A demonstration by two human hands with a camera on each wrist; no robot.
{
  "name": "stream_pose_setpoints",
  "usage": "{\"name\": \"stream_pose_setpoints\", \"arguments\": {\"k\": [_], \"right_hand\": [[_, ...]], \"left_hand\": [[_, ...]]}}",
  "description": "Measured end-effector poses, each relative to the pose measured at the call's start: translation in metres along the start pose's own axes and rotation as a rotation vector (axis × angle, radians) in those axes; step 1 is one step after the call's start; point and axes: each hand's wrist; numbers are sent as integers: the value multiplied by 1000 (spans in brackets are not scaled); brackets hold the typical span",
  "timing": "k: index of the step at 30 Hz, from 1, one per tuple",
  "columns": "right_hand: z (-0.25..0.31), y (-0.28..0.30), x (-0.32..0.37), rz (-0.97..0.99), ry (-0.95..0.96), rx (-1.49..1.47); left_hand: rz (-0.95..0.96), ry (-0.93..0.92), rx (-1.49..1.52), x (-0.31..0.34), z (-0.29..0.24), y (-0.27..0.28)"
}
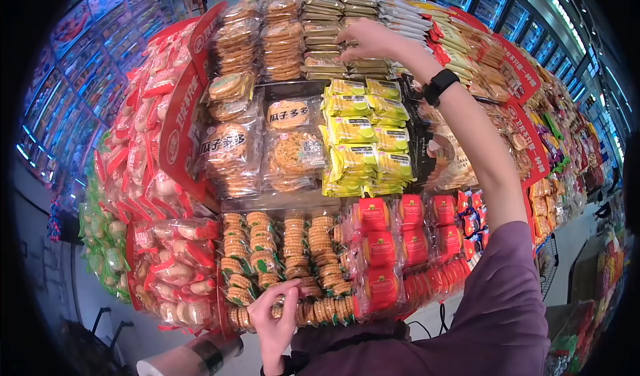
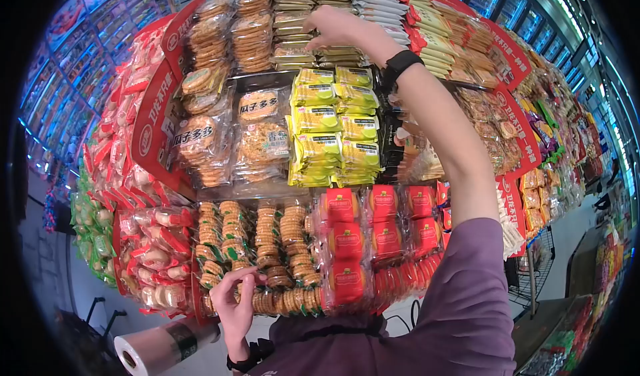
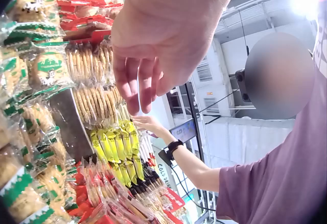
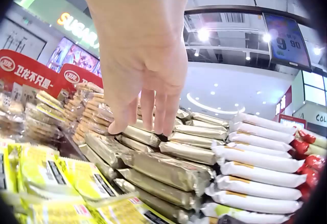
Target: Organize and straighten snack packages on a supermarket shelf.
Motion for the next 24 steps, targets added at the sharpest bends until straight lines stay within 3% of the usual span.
{"name": "stream_pose_setpoints", "arguments": {"k": [3, 11, 13, 17, 24], "right_hand": [[6, 0, 21, 159, -51, 43], [-2, -29, 34, -134, -38, 153], [0, -30, 34, -110, -78, 148], [12, -27, 43, -58, -149, 138], [17, -48, 44, -35, -229, 54]], "left_hand": [[4, -24, -25, -2, -7, -3], [-103, -265, -327, -34, -63, -11], [-100, -364, -434, -50, -89, -14], [-152, -547, -465, -104, -134, -36], [-90, -822, -935, -243, -145, -73]]}}
Point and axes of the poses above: each hand's wrist, its own x-axis away from the middle knuckle, its own y-axis out of the back of the hand, z = x × y, and after that the axes turned 11 degrees about -x, right-handed
